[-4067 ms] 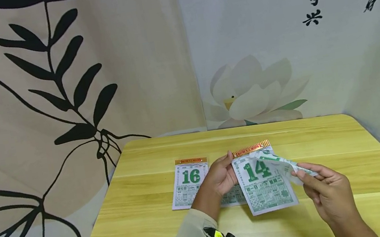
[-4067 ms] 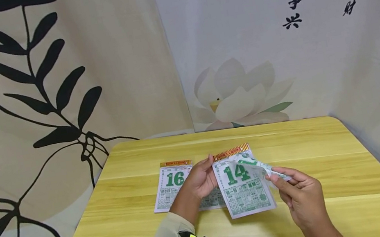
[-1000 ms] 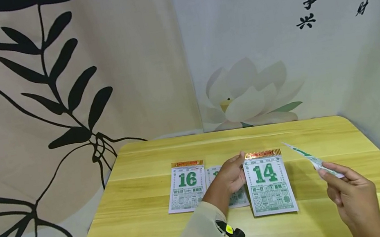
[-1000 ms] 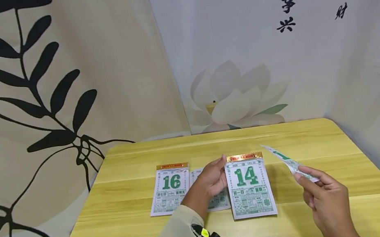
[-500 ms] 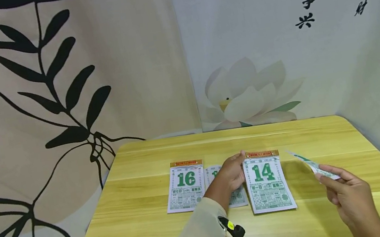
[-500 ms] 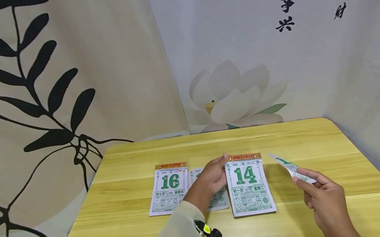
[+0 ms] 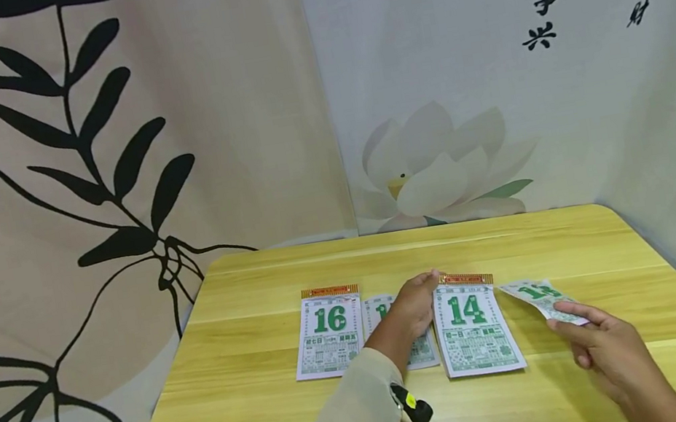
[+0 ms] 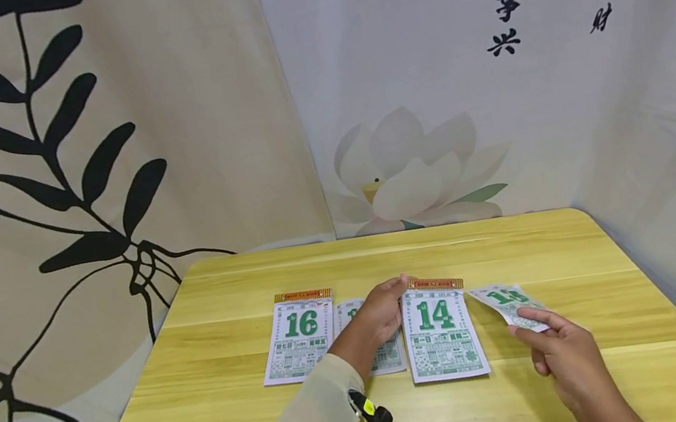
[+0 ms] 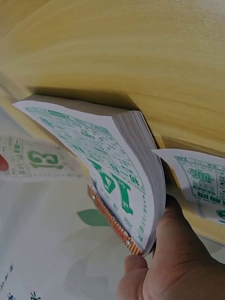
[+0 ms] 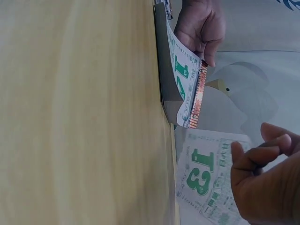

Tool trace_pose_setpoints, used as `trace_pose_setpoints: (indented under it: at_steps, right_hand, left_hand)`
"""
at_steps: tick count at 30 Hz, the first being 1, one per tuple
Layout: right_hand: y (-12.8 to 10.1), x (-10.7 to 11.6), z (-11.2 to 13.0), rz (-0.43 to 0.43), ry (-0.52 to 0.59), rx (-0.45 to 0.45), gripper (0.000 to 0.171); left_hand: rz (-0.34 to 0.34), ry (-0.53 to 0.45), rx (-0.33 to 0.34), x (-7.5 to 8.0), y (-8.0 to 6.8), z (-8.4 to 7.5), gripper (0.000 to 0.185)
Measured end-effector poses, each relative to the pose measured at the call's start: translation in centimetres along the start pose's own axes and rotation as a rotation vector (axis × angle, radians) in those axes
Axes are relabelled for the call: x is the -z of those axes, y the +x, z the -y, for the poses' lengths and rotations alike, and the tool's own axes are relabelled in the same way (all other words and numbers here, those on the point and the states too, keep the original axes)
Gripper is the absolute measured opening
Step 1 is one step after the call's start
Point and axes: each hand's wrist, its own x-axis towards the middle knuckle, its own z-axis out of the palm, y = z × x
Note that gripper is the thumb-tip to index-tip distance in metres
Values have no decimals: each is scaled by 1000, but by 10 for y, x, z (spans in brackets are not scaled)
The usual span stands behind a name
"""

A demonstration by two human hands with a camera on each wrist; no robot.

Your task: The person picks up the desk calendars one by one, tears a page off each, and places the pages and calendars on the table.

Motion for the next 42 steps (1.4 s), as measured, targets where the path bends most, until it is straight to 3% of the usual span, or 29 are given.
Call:
trace_pose_setpoints:
  at_steps: [3, 7, 10, 13, 16, 21, 27, 32, 42]
  right_hand:
    - [1, -1, 0, 39, -87, -42, 19]
    - [4, -5, 0, 105, -236, -83, 56]
    - [5, -7, 1, 168, -308, -101, 76]
    - [5, -6, 2, 228, -356, -112, 80]
    - [5, -5, 2, 293, -398, -131, 85]
    - [4, -7, -1, 373, -492, -153, 90]
    - [1, -7, -3, 378, -592, -143, 94]
    - [-1, -6, -4, 386, -665, -121, 93]
    - [-4, -5, -8, 369, -690, -130, 90]
  left_hand:
    - [-4, 19, 15, 2, 0, 0, 53]
    - [-23, 93, 43, 5, -1, -2, 56]
    - [-41, 234, 44, 5, -4, -5, 67]
    - [-53, 417, 37, -1, -9, -10, 80]
    - [-66, 534, 33, -8, -12, -14, 85]
    - [-98, 590, 28, -14, -17, -17, 83]
    - [-104, 674, -28, -15, -18, -14, 76]
    - [-117, 679, -38, -12, -17, -10, 75]
    - [-141, 693, -49, -8, -17, -8, 78]
